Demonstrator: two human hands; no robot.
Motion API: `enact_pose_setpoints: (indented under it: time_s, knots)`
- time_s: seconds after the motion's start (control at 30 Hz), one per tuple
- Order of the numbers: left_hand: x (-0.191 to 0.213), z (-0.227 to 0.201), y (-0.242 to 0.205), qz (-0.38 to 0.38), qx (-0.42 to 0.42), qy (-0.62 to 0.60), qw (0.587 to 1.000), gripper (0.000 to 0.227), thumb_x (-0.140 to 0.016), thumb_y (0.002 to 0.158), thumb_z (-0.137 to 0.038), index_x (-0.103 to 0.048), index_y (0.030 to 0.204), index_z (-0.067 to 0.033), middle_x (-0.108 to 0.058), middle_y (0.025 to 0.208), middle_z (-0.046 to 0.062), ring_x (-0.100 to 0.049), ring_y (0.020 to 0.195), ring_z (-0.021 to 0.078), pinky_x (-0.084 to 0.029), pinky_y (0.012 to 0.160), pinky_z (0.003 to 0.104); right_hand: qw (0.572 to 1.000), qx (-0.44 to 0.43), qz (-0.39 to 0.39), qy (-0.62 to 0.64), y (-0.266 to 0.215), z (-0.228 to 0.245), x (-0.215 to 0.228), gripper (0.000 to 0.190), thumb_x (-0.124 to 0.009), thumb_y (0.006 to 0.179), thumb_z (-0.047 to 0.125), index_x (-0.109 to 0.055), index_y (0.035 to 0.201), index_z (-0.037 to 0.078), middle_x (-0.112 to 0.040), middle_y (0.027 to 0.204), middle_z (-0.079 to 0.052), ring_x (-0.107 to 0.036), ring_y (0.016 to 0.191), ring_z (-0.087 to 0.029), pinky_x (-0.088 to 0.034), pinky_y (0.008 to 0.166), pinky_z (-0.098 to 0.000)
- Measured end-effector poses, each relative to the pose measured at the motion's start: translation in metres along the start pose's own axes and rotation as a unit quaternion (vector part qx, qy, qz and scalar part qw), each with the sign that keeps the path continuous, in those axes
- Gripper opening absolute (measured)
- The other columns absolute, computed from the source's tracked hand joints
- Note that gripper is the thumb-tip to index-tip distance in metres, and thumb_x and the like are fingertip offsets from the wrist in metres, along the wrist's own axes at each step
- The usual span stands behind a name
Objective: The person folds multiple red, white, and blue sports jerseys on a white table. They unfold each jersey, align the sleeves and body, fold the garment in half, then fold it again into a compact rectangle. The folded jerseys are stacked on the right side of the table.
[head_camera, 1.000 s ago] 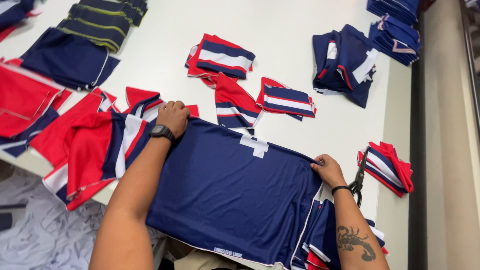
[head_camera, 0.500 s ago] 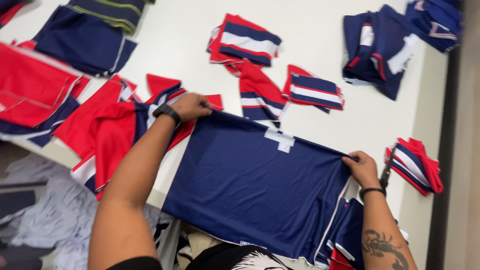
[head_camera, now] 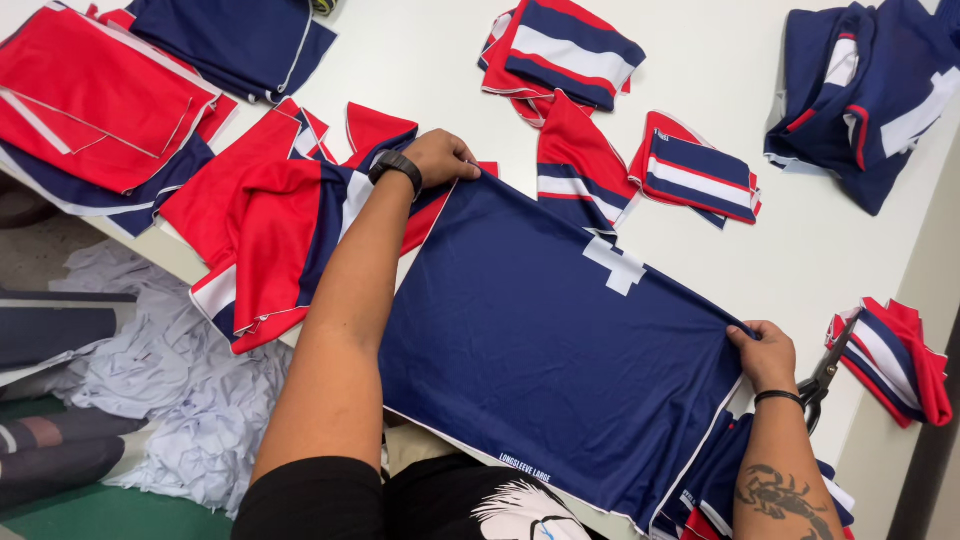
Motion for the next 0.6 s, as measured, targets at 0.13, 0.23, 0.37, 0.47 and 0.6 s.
enact_pose_setpoints:
  time_s: [0.13,0.23,0.37,0.47,0.6]
  knots:
    - [0.001,-0.004,-0.003,0.01,-0.007,0.012,1.0,0.022,-0.079,0.083,-0.023,-0.08,0.099,-0.0073,-0.077,0.086,0.006,-0.07,0.076,0.016,-0.056,0.075,0.031,1.0,-0.012,0.008,0.007,0.008,0.001,0.0,0.023,-0.081,0.089,0.019,-0.075,0.106,0.004,-0.071,0.092,-0.007,-0.063,0.082,-0.016,-0.05,0.075,-0.0306]
    - [-0.001,-0.003,0.003,0.002,-0.043,0.022,0.999,0.025,-0.08,0.083,-0.025,-0.08,0.1,-0.0075,-0.077,0.086,0.007,-0.071,0.078,0.0158,-0.055,0.076,0.031,1.0,-0.009,0.007,0.022,0.008,-0.008,0.0,0.025,-0.081,0.089,0.019,-0.074,0.107,0.004,-0.07,0.092,-0.006,-0.062,0.082,-0.015,-0.05,0.074,-0.0298]
    - [-0.002,0.001,0.013,0.003,-0.075,0.05,0.996,0.027,-0.08,0.084,-0.028,-0.08,0.101,-0.0059,-0.077,0.088,0.009,-0.071,0.081,0.017,-0.055,0.08,0.031,0.999,0.009,0.013,0.047,0.013,-0.011,-0.002,0.026,-0.082,0.088,0.019,-0.073,0.107,0.003,-0.07,0.092,-0.004,-0.061,0.082,-0.014,-0.05,0.073,-0.0286]
    - [-0.002,0.001,0.01,0.002,-0.066,0.06,0.996,0.028,-0.08,0.085,-0.028,-0.079,0.102,-0.0052,-0.076,0.091,0.009,-0.071,0.083,0.0176,-0.055,0.081,0.031,0.998,0.012,0.014,0.057,0.01,-0.013,-0.004,0.025,-0.081,0.088,0.019,-0.073,0.105,0.003,-0.07,0.091,-0.004,-0.062,0.082,-0.013,-0.05,0.073,-0.0276]
    - [0.002,-0.005,-0.003,0.005,-0.016,0.029,0.999,0.029,-0.08,0.085,-0.028,-0.078,0.1,-0.0032,-0.077,0.09,0.009,-0.071,0.082,0.0169,-0.055,0.079,0.03,0.996,-0.005,0.023,0.09,0.005,-0.003,-0.004,0.022,-0.081,0.088,0.02,-0.073,0.101,0.004,-0.069,0.089,-0.003,-0.061,0.08,-0.012,-0.05,0.072,-0.0265]
Point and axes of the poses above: each hand's wrist, its own y-axis towards the middle knuckle, its own x-axis out of the back of the hand, z = x × y, the point moved 10 cm from there along y, towards the middle knuckle
